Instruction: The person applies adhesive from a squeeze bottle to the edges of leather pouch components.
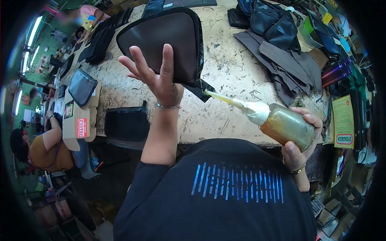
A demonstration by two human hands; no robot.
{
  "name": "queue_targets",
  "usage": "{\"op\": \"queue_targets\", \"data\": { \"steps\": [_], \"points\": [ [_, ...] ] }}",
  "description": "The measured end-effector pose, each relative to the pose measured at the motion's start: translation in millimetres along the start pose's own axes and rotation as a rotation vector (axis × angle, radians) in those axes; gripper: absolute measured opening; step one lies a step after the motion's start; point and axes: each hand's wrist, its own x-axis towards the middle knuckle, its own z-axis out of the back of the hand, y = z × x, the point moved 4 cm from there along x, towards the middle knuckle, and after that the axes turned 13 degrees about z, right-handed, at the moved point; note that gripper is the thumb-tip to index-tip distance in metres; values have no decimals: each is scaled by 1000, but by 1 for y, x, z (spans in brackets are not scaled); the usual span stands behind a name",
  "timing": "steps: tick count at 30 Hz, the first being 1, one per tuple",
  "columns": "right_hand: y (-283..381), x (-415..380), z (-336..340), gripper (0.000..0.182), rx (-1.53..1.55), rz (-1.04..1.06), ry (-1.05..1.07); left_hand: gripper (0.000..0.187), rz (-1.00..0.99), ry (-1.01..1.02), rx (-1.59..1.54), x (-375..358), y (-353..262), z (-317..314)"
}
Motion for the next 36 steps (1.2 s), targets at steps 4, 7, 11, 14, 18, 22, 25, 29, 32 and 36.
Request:
{"op": "queue_targets", "data": {
  "steps": [4,7,11,14,18,22,25,29,32,36],
  "points": [
    [-2,-3,-3,59,-11,-4,48,45,17,13,-7,-1,-2,-1],
    [2,-2,-2,59,-31,29,82,44,38,24,3,-4,-1,-2],
    [3,-4,6,59,-75,45,-28,43,45,15,11,-5,-1,-3],
    [-1,-7,4,60,-75,62,65,44,77,28,20,-7,0,-5],
    [0,-6,1,60,-51,59,98,45,70,25,-7,-8,-2,-7],
    [-3,-7,5,59,-32,13,-70,44,62,21,14,-9,-2,-9],
    [-6,-8,7,59,-36,-17,-114,43,67,28,5,-8,-3,-9],
    [-15,-11,7,59,-30,-41,-65,44,85,33,15,-8,-4,-10],
    [-22,-9,17,55,-96,50,-146,42,73,2,-5,-4,-5,-8],
    [-37,-4,60,48,4,38,-454,40,176,383,-91,24,3,-16]
  ]
}}
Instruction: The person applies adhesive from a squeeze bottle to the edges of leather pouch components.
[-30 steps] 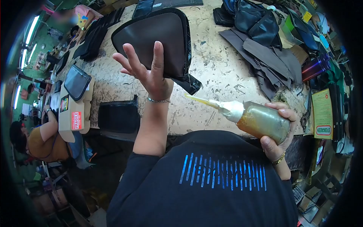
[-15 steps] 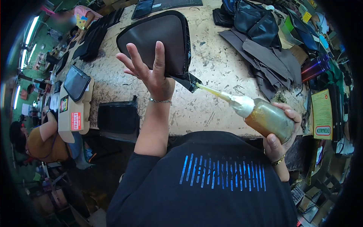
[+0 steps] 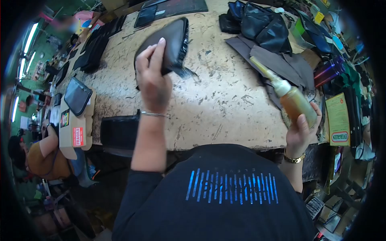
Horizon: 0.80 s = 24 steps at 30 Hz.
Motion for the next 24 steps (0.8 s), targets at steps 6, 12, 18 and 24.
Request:
{"op": "queue_targets", "data": {
  "steps": [6,12,18,24],
  "points": [
    [15,43,44,56,124,-5,-32,34,-70,1128,116,28,12,-9],
    [59,77,-8,59,2,142,556,33,-256,1530,356,12,-27,-32],
    [51,89,-32,59,-124,138,829,25,-363,1540,421,14,-57,-30],
    [48,99,-47,57,-98,131,880,22,-417,1512,459,18,-62,-28]
  ]
}}
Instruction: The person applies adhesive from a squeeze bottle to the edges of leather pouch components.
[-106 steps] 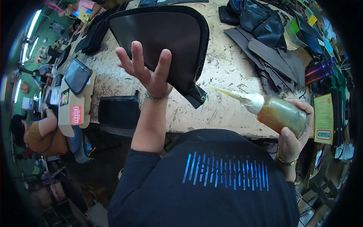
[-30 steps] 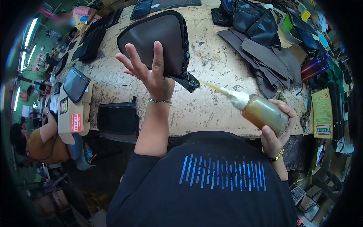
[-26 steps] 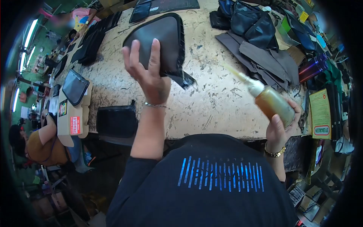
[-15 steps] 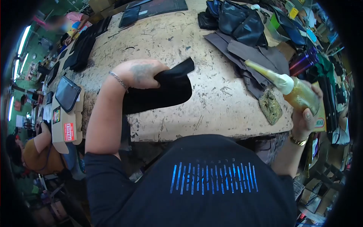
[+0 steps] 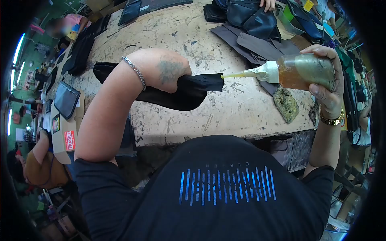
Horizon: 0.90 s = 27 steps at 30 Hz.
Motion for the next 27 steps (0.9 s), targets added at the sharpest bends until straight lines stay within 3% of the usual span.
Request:
{"op": "queue_targets", "data": {
  "steps": [11,14,16,27],
  "points": [
    [-8,2,-6,56,-17,1,68,24,60,77,24,-2,-2,7],
    [-12,-2,-3,56,-93,-37,1,22,26,29,-6,1,3,2],
    [-13,-5,3,56,14,-59,-96,19,5,-7,-36,2,5,1],
    [-24,-19,-9,56,79,-88,-80,19,38,3,-87,2,9,3]
  ]
}}
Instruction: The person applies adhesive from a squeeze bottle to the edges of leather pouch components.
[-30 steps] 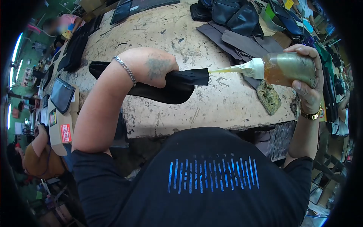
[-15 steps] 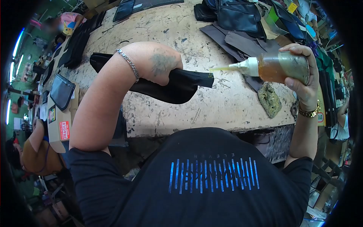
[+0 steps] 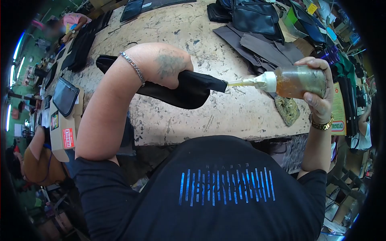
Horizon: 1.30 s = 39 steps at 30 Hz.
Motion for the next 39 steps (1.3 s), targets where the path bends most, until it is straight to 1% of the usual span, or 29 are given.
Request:
{"op": "queue_targets", "data": {
  "steps": [2,4,6,11,13,16,20,22,25,26,28,29,36,38,39],
  "points": [
    [0,-1,0,55,2,55,20,19,2,-4,2,0,1,1],
    [0,-3,2,55,-5,36,-9,19,2,-9,4,0,3,0],
    [2,-3,7,56,-29,46,-116,19,-18,-36,-9,1,4,0],
    [2,-1,6,56,21,90,-83,19,-6,-27,-2,0,3,2],
    [0,-3,4,55,38,55,-45,19,-4,-20,-5,1,2,1],
    [-6,-5,1,55,39,7,-62,19,-9,-30,6,0,1,2],
    [-11,-7,1,55,-5,-1,-72,19,-5,-16,0,0,-1,2],
    [-9,-8,3,56,50,-19,-165,19,-7,-11,-8,1,-1,1],
    [-1,-9,7,57,91,-8,-176,19,-8,-21,-10,1,-1,1],
    [-1,-10,7,57,92,-9,-176,19,-8,-21,-13,0,-1,2],
    [0,-10,6,58,48,19,-96,19,-10,-23,-14,0,-2,4],
    [0,-11,5,59,13,19,-93,19,-12,-29,-11,0,-2,5],
    [-1,-15,5,59,13,45,-21,19,9,-15,-21,1,-1,4],
    [3,-14,8,59,30,69,-122,19,-4,-17,-22,1,-1,5],
    [2,-15,9,58,35,61,-129,19,-17,-21,-21,1,-2,5]
  ]
}}
